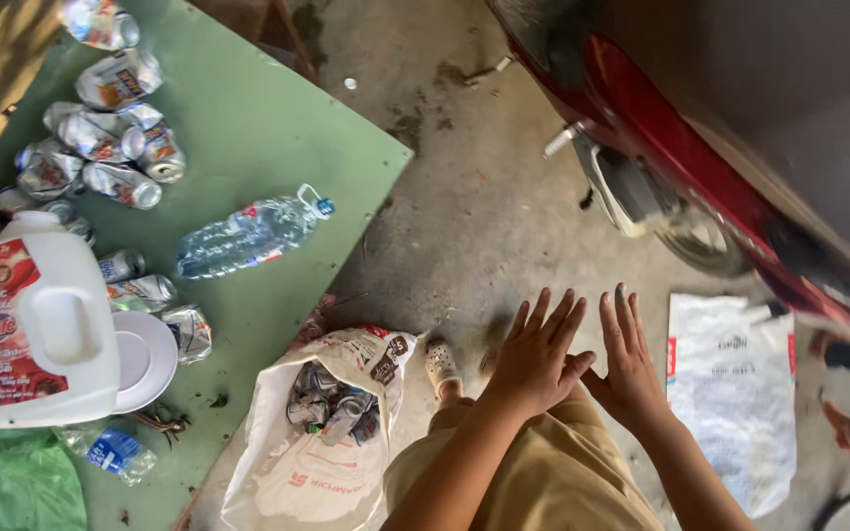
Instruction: The person sorts through a collection of crushed aluminum cans and plastic bottles on a table, picking them up one by one and placing them into a large white bag.
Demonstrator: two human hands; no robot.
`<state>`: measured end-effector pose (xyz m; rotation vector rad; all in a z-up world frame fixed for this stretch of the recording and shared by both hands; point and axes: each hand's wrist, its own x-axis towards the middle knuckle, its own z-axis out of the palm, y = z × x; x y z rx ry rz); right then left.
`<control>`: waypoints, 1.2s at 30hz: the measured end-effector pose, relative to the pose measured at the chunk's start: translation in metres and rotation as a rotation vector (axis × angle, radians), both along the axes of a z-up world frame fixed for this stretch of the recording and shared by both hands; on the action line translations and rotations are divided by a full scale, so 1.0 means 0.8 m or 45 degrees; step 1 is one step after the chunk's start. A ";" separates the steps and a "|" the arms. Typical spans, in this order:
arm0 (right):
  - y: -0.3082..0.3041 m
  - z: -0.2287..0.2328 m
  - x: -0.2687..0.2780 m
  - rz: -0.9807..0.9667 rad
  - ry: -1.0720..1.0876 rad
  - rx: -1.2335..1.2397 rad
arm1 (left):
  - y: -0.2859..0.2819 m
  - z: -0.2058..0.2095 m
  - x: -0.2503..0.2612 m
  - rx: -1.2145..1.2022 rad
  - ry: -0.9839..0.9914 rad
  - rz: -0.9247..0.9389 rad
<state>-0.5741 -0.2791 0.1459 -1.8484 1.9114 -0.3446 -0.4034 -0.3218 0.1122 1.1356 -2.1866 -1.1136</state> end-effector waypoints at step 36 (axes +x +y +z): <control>-0.767 -0.059 0.345 1.749 0.307 -0.096 | -0.484 -0.030 0.192 0.145 -0.143 1.917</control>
